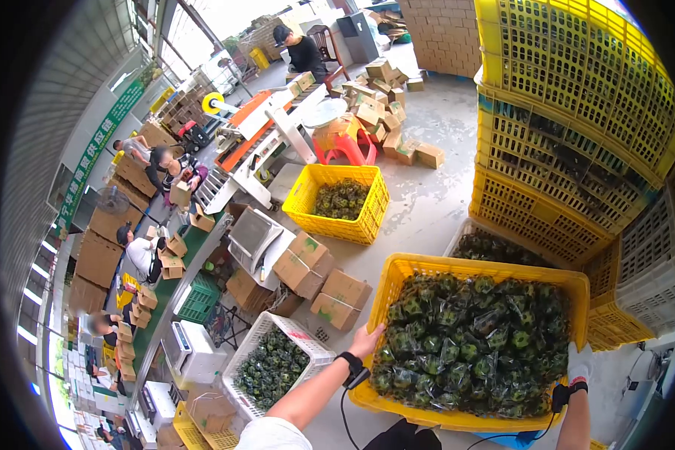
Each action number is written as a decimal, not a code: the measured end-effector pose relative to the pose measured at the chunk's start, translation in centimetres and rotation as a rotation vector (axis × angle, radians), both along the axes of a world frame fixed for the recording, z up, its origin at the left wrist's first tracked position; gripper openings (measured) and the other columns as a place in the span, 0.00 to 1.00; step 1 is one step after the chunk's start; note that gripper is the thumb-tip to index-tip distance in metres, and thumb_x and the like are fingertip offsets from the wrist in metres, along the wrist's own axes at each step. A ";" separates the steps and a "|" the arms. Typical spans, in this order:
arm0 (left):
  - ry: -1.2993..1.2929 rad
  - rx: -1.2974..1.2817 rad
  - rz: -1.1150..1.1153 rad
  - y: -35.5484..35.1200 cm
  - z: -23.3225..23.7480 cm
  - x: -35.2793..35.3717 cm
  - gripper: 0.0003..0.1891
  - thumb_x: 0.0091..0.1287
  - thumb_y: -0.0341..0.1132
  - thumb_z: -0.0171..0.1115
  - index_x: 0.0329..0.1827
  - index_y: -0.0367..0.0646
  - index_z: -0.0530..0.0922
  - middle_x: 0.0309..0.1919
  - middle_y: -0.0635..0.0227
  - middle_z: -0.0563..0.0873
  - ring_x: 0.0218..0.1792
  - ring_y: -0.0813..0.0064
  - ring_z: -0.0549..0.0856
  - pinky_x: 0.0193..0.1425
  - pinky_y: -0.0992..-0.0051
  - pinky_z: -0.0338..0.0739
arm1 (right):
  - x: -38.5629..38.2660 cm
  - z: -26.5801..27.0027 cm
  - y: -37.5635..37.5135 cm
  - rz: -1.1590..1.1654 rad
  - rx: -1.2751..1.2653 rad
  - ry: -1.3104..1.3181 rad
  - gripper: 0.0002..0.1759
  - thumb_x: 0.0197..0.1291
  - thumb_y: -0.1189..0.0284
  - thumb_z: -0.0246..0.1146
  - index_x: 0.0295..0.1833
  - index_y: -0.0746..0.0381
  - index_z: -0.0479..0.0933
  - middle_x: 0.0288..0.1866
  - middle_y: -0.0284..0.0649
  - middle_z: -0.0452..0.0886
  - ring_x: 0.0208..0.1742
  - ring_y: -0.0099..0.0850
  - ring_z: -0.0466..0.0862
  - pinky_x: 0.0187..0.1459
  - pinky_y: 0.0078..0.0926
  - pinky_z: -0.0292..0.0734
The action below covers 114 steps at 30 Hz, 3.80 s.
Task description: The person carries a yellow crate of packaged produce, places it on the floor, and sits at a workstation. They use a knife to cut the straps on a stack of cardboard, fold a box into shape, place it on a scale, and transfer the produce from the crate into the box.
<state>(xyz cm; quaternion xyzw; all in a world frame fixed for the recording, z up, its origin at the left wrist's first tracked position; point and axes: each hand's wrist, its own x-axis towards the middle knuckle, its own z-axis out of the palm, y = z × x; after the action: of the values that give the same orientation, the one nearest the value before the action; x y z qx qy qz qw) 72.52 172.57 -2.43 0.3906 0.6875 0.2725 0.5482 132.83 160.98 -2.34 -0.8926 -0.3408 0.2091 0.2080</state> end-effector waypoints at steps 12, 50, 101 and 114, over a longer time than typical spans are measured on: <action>-0.238 -0.093 0.290 -12.9 -1.2 0.1 0.20 0.73 0.52 0.62 0.29 0.47 0.72 0.16 0.81 0.68 0.15 0.85 0.66 0.19 0.77 0.61 | -0.7 3.3 1.3 0.162 0.000 0.036 0.26 0.62 0.57 0.63 0.60 0.63 0.77 0.50 0.51 0.85 0.54 0.47 0.84 0.55 0.38 0.75; -0.027 -0.305 1.242 -76.7 -4.1 4.5 0.29 0.68 0.61 0.61 0.55 0.42 0.79 0.19 0.70 0.77 0.18 0.73 0.77 0.25 0.69 0.71 | -25.0 -1.1 -12.4 1.248 -0.494 0.311 0.33 0.65 0.53 0.66 0.68 0.64 0.72 0.56 0.43 0.83 0.56 0.36 0.79 0.58 0.33 0.73; -0.098 0.149 3.185 -133.3 -4.2 5.2 0.31 0.67 0.53 0.67 0.67 0.47 0.67 0.25 0.71 0.80 0.20 0.77 0.77 0.23 0.70 0.74 | -111.6 14.8 -109.9 3.073 -0.157 -0.136 0.27 0.62 0.51 0.61 0.61 0.56 0.80 0.48 0.46 0.87 0.52 0.45 0.85 0.53 0.37 0.77; -0.119 0.071 3.283 -154.6 -3.8 -3.5 0.27 0.67 0.51 0.68 0.60 0.43 0.72 0.22 0.72 0.78 0.19 0.76 0.77 0.22 0.71 0.73 | -121.2 13.8 -133.1 3.070 -0.392 -0.286 0.30 0.66 0.47 0.58 0.64 0.56 0.78 0.50 0.46 0.86 0.50 0.41 0.85 0.52 0.37 0.76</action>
<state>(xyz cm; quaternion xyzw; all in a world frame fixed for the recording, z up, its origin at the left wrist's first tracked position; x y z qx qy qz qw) 68.99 17.97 -6.25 0.7113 -0.3139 -0.5555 0.2948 11.63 27.90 11.44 0.2760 -0.8801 0.1700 -0.3469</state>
